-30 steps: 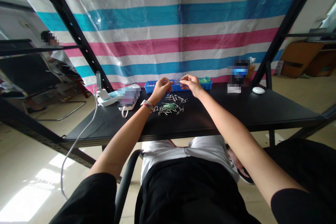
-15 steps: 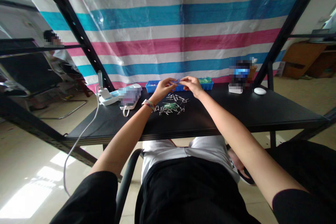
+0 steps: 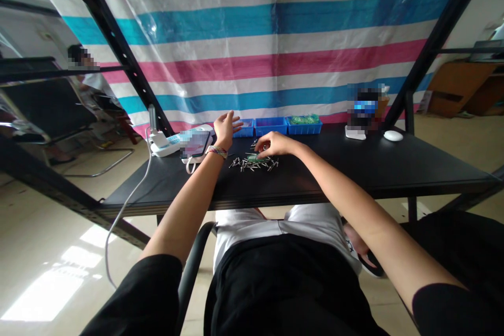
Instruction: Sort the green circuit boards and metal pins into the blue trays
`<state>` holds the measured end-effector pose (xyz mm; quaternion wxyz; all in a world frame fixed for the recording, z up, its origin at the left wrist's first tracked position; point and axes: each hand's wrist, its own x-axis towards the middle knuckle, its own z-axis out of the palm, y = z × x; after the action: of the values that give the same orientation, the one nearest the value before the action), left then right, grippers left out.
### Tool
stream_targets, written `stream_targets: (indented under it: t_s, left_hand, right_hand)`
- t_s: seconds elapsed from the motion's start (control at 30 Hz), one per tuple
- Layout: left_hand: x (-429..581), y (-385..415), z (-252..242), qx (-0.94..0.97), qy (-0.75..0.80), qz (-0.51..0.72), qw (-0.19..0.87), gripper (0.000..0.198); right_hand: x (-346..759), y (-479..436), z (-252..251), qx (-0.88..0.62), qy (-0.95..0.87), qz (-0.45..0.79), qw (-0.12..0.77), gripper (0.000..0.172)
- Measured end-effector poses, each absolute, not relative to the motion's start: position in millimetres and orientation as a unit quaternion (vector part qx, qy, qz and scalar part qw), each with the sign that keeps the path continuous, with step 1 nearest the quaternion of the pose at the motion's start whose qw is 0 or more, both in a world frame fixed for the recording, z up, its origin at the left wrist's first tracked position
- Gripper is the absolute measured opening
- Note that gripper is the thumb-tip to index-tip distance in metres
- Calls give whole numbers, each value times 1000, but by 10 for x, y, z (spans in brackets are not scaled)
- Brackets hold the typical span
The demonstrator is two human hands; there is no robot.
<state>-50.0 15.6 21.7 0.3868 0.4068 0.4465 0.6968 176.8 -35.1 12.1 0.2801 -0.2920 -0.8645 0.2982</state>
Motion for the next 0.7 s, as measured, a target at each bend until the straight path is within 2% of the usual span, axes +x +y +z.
stream_targets:
  t_s: [0.13,0.27,0.43,0.57,0.7]
  left_hand:
    - [-527,163,212,386,466,706,367,33]
    - [-510,165,196,424,465,701,336,26]
    - [-431,65,219,528,432,654,327,22]
    - [-344,-19,240,616,378,570,392,41]
    - [-280,-54,207,654,350,511,435,51]
  right_hand:
    - [1686,-476,121,-283,-899,242,228,31]
    - [1687,-422,96,-266,-906,223,242,21]
    - [1664,-221,11,-322,-851,204,362,10]
    - [1670,-82,2,-355,-728,332,484,16]
    - [1711,-53,53,-360,-610,448,545,23]
